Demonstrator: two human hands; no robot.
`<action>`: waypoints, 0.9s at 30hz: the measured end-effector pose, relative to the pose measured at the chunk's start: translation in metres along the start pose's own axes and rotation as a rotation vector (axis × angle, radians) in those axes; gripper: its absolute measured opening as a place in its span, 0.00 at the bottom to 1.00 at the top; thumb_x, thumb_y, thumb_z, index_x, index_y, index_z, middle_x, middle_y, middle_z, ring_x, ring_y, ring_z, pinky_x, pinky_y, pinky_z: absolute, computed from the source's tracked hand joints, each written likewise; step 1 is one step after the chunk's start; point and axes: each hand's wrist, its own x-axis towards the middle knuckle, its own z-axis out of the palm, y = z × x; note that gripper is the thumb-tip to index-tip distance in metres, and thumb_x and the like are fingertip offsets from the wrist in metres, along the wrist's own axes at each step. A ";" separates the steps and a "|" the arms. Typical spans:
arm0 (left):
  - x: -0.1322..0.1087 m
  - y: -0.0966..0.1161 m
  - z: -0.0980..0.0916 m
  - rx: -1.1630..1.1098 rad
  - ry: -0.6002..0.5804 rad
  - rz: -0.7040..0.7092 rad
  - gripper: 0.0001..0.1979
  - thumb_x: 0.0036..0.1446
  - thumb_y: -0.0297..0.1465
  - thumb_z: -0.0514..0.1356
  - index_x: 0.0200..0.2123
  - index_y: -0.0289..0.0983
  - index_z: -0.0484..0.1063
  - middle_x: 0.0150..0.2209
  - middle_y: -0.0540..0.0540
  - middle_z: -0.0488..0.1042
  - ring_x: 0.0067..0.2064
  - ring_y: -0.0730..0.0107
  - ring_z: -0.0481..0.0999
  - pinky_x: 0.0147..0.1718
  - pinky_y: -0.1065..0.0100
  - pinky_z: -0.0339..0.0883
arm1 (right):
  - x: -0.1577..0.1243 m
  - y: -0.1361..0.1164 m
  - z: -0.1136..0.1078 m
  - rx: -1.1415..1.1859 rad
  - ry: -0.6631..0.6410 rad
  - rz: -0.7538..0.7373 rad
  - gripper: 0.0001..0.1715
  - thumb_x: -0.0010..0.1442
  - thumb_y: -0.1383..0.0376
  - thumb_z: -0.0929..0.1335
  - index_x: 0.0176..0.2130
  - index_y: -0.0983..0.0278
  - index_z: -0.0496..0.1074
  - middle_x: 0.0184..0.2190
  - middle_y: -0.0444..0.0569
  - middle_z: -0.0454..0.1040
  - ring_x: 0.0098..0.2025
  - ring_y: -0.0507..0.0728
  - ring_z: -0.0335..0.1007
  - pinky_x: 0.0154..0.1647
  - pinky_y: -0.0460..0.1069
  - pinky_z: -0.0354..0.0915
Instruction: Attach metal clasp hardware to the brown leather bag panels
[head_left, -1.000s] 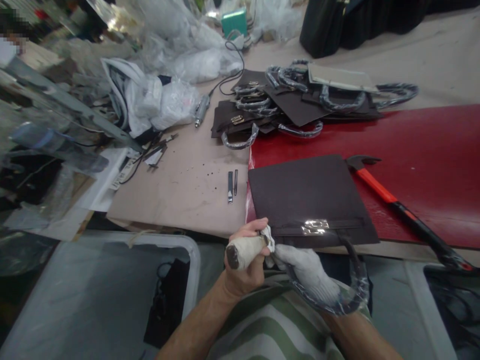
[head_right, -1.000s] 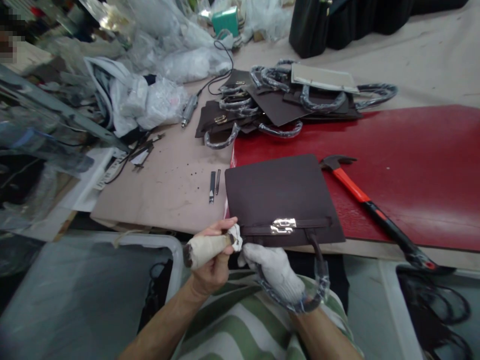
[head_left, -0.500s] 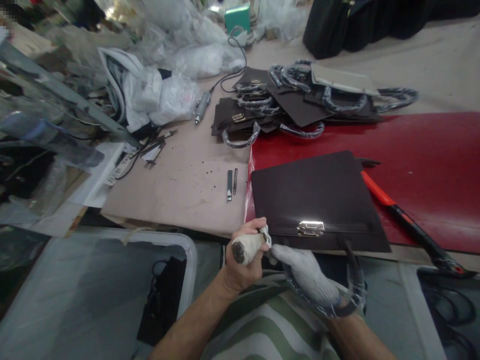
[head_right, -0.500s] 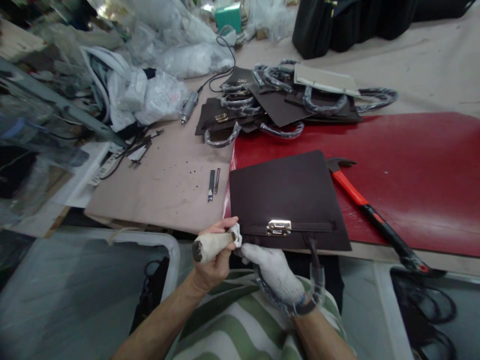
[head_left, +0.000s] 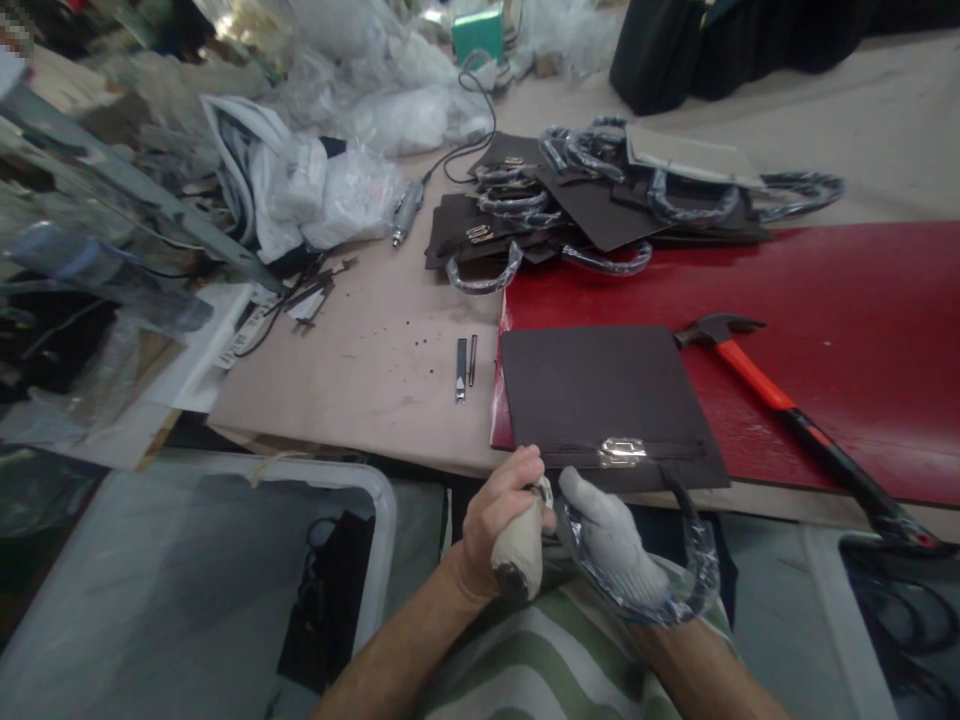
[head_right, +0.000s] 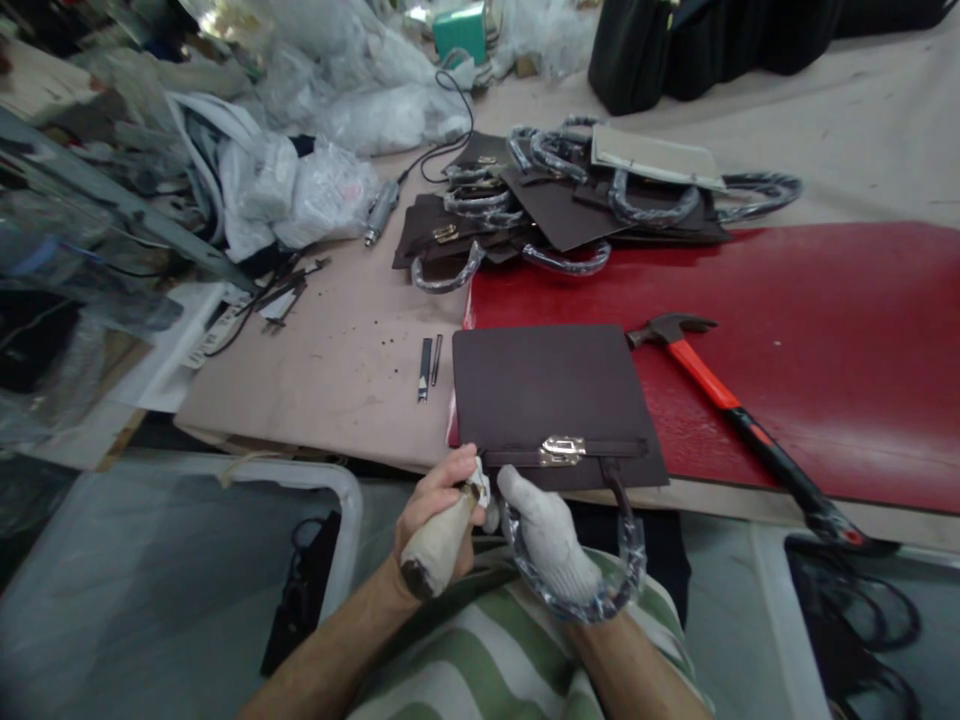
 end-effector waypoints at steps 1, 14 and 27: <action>0.000 0.001 0.000 -0.006 0.026 -0.015 0.24 0.64 0.24 0.66 0.59 0.41 0.63 0.59 0.39 0.75 0.62 0.48 0.76 0.59 0.41 0.75 | -0.001 0.000 0.000 0.012 0.012 0.007 0.39 0.51 0.30 0.70 0.35 0.61 0.81 0.29 0.53 0.77 0.41 0.67 0.74 0.48 0.59 0.69; 0.022 0.005 -0.004 -0.107 0.012 -0.125 0.19 0.65 0.24 0.63 0.57 0.39 0.66 0.55 0.38 0.77 0.60 0.53 0.78 0.59 0.50 0.76 | -0.009 -0.025 0.002 0.051 0.016 0.061 0.28 0.45 0.42 0.77 0.27 0.64 0.79 0.28 0.51 0.78 0.30 0.58 0.69 0.36 0.53 0.67; 0.046 -0.004 0.003 -0.001 -0.042 -0.194 0.14 0.65 0.27 0.63 0.52 0.37 0.68 0.52 0.35 0.78 0.55 0.55 0.81 0.54 0.56 0.78 | 0.002 -0.028 0.000 0.148 0.014 0.007 0.25 0.51 0.46 0.77 0.25 0.65 0.76 0.24 0.48 0.74 0.29 0.55 0.66 0.34 0.51 0.63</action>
